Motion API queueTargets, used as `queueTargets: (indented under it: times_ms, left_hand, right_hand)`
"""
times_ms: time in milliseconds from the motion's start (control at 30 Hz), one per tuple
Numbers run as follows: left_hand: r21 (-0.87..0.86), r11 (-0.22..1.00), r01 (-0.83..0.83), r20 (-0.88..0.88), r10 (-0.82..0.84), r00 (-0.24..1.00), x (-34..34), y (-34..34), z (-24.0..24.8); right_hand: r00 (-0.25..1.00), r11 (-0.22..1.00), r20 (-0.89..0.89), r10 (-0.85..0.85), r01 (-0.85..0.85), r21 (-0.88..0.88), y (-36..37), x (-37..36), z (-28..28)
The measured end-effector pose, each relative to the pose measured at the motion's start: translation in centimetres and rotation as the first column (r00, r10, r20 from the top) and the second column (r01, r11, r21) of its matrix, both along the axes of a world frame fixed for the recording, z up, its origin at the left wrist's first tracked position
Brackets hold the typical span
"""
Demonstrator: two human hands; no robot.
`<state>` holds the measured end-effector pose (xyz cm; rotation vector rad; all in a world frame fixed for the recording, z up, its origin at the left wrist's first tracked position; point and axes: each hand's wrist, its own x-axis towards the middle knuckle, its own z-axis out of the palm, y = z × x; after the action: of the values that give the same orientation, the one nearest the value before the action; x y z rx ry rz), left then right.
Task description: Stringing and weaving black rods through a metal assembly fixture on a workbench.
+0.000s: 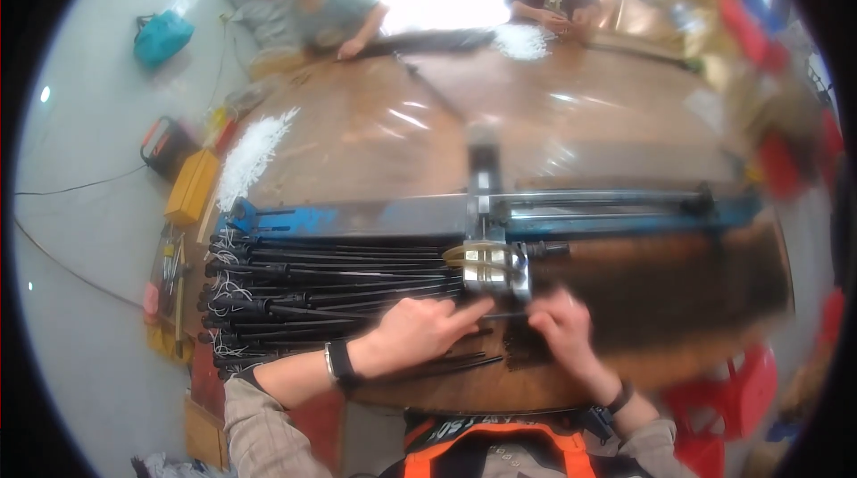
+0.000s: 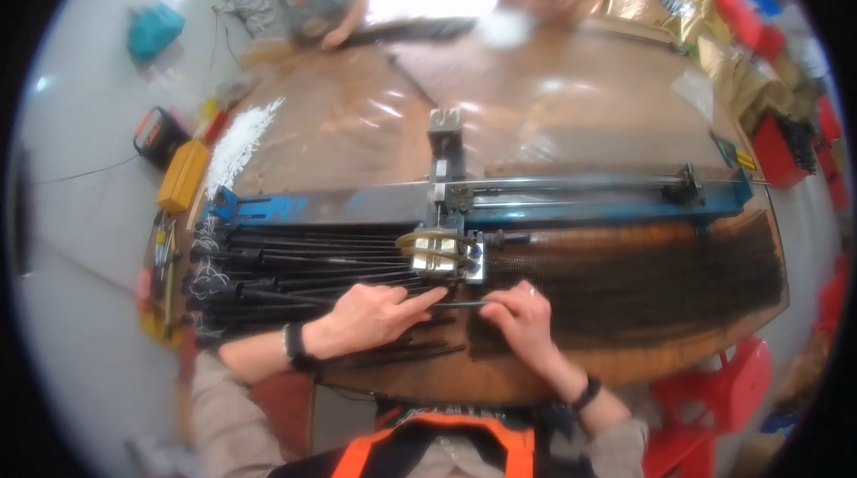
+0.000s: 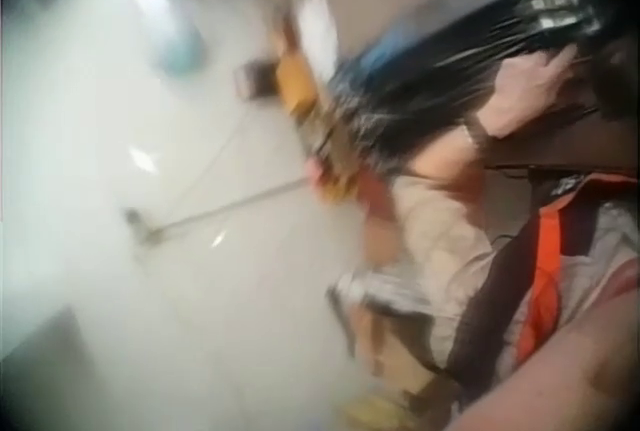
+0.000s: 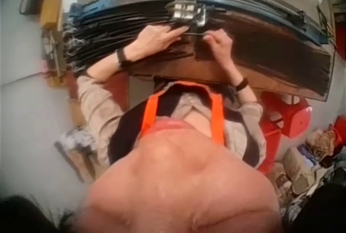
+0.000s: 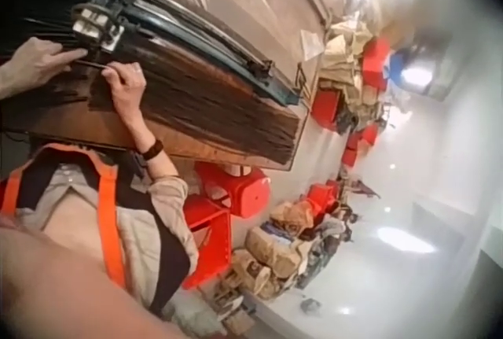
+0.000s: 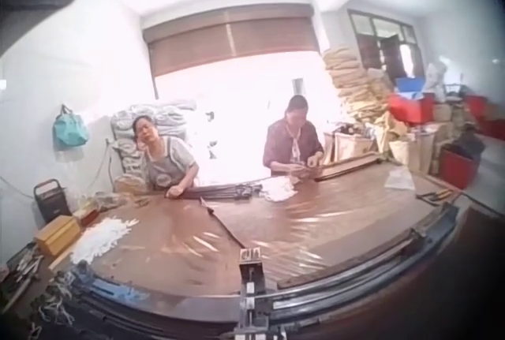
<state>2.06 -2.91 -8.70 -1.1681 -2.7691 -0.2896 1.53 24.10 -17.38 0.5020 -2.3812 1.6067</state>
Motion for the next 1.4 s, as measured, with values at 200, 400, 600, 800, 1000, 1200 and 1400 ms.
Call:
queueTargets:
  times_ms: [200,400,600,800,1000,1200,1400]
  left_hand:
    - [-0.137,0.99,0.024,0.015,-0.022,1.0,-0.1,2.6,2.5]
    - [-0.124,0.989,0.077,-0.285,-0.11,0.952,-4.9,6.8,9.0]
    - [-0.189,0.972,0.142,-0.263,-0.19,0.946,-9.5,11.5,7.3]
    - [-0.136,0.962,0.237,-0.142,-0.256,0.956,-12.3,13.5,6.2]
    - [-0.195,0.975,0.104,-0.262,-0.153,0.953,-11.6,11.2,8.2]
    - [-0.047,0.995,0.087,-0.256,-0.096,0.962,-9.4,8.1,8.3]
    - [-0.08,0.997,0.008,-0.224,-0.025,0.974,-8.5,3.5,7.9]
  right_hand:
    - [0.846,0.92,-0.51,0.155,0.064,0.386,0.7,0.1,2.4]
    - [0.81,0.836,-0.496,-0.312,0.482,0.261,12.5,-3.7,1.5]
    - [0.876,0.914,-0.461,-0.144,0.296,0.277,14.7,-5.0,4.6]
    - [0.811,0.844,-0.432,-0.394,0.506,0.18,17.3,-5.4,1.8]
    - [0.735,0.78,-0.531,-0.422,0.592,0.201,16.8,-7.4,1.0]
    - [0.958,0.969,-0.15,-0.246,0.244,-0.026,9.8,-4.9,4.0]
    - [0.926,0.972,-0.301,-0.227,0.237,-0.005,9.6,-5.4,3.7]
